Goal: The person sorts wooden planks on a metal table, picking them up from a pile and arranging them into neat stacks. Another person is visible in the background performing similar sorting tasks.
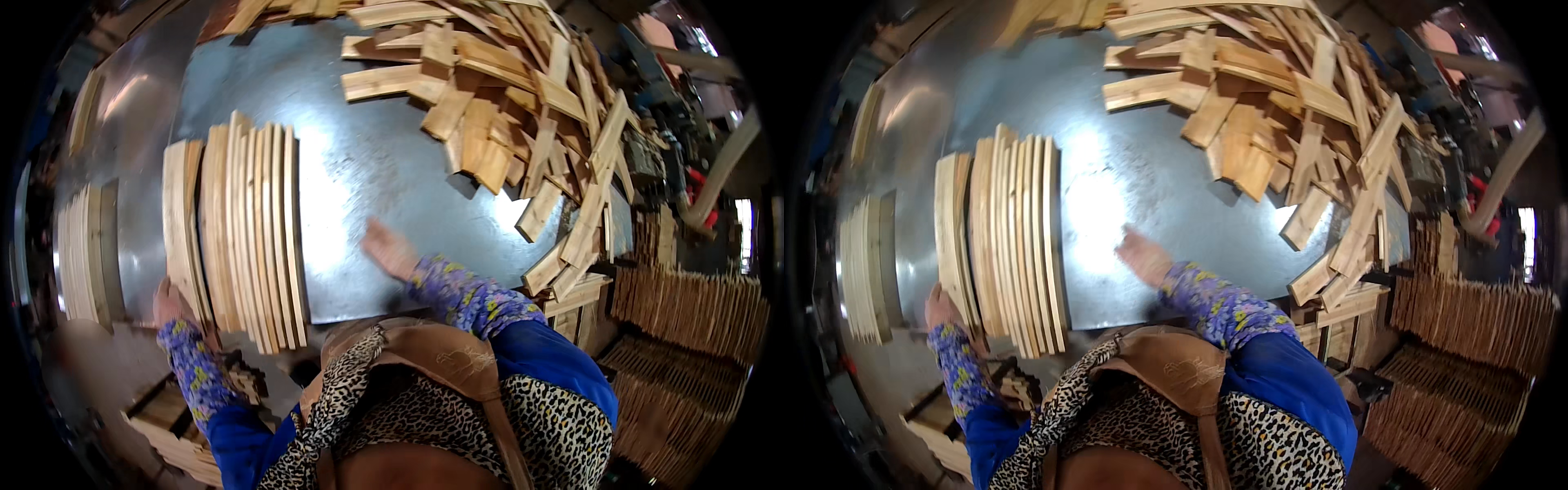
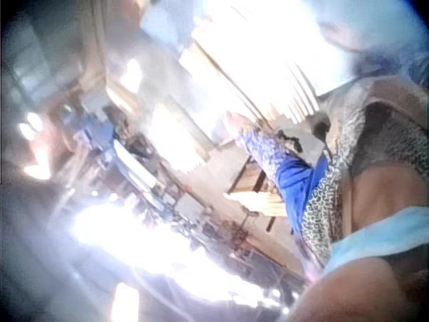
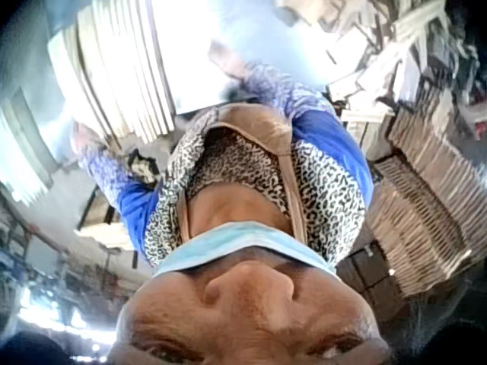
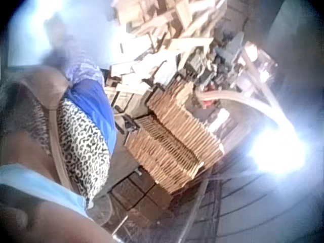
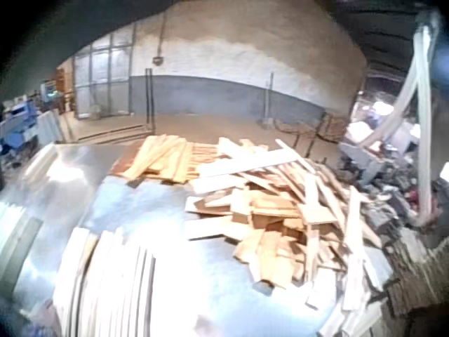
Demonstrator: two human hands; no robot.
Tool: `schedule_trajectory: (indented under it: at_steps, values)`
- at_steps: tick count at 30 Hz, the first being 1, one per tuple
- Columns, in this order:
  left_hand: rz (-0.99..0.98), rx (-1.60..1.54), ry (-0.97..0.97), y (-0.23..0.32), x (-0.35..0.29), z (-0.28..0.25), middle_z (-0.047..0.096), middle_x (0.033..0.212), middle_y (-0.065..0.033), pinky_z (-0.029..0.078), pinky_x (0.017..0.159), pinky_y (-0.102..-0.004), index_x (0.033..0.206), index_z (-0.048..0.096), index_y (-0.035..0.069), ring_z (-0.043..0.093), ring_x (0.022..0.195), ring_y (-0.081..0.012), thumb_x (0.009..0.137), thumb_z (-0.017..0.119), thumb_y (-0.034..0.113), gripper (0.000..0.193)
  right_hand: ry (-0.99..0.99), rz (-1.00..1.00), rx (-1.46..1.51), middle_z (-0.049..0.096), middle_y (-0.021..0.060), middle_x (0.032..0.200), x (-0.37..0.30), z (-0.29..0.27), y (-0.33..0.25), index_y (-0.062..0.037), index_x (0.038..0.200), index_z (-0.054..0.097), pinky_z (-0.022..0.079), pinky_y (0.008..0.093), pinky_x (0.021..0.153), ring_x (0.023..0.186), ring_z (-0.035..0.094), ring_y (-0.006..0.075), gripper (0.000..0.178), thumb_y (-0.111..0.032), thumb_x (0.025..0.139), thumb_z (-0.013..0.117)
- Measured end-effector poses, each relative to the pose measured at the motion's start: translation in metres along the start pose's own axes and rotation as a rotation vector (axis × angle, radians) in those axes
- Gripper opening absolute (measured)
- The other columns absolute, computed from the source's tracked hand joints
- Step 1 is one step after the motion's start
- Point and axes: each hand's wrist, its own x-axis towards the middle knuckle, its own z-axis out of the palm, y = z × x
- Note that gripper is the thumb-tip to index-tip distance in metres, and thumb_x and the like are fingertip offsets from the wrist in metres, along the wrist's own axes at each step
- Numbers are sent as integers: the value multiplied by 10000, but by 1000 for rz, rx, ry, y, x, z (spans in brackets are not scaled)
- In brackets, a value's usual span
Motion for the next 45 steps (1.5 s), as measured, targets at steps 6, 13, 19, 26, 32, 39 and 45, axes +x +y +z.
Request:
schedule_trajectory:
  at_steps: [6,13,19,26,32,39,45]
  values:
    - [-65,28,309,112,-23,28,566,1573,-251,432,1224,-483,1609,522,63,521,1467,-424,1082,584,396,626,833,99,117,605,289,1543,114,-226,-11,53,1580,485,427,409,1220,1453,571,405,719,-367,1017,637]
    - [444,-311,108,351,-117,85,718,1341,-248,513,1133,-504,1390,697,-19,660,1288,-403,1047,691,280,455,741,468,-52,675,275,1354,251,-312,-47,52,1418,603,499,435,1107,1307,645,392,652,-395,955,713]
    - [1334,396,-595,400,-157,132,707,1164,-95,417,1174,-481,1193,716,119,660,1155,-295,1023,631,377,320,467,332,508,753,154,934,232,-268,-56,10,1204,716,592,431,880,891,744,275,456,-358,946,795]
    - [1586,919,-612,326,-113,108,655,1079,-46,334,1219,-550,1146,761,185,587,1126,-276,981,561,486,397,132,46,758,689,124,1392,61,-167,-2,28,1503,578,502,373,1131,1288,634,223,553,-155,1006,734]
    - [1353,1251,-680,356,-142,58,669,1478,-40,47,1368,-631,1432,693,259,541,1467,-272,980,625,533,533,-29,178,728,689,139,1399,34,-128,20,49,1496,553,538,383,1097,1265,667,226,587,-229,1016,743]
    - [1383,1103,-783,320,-144,82,611,1374,-108,336,1204,-451,1474,617,100,544,1327,-263,1061,573,420,524,-12,149,990,733,154,1272,51,-64,-22,62,1453,574,586,387,1027,1159,721,265,582,-238,985,746]
    - [1304,1277,-916,355,-150,67,657,1258,-91,475,1067,-378,1322,680,71,599,1186,-198,1089,565,386,408,81,189,543,741,193,1281,43,-56,-67,76,1424,594,592,417,1040,1128,739,302,653,-353,975,797]
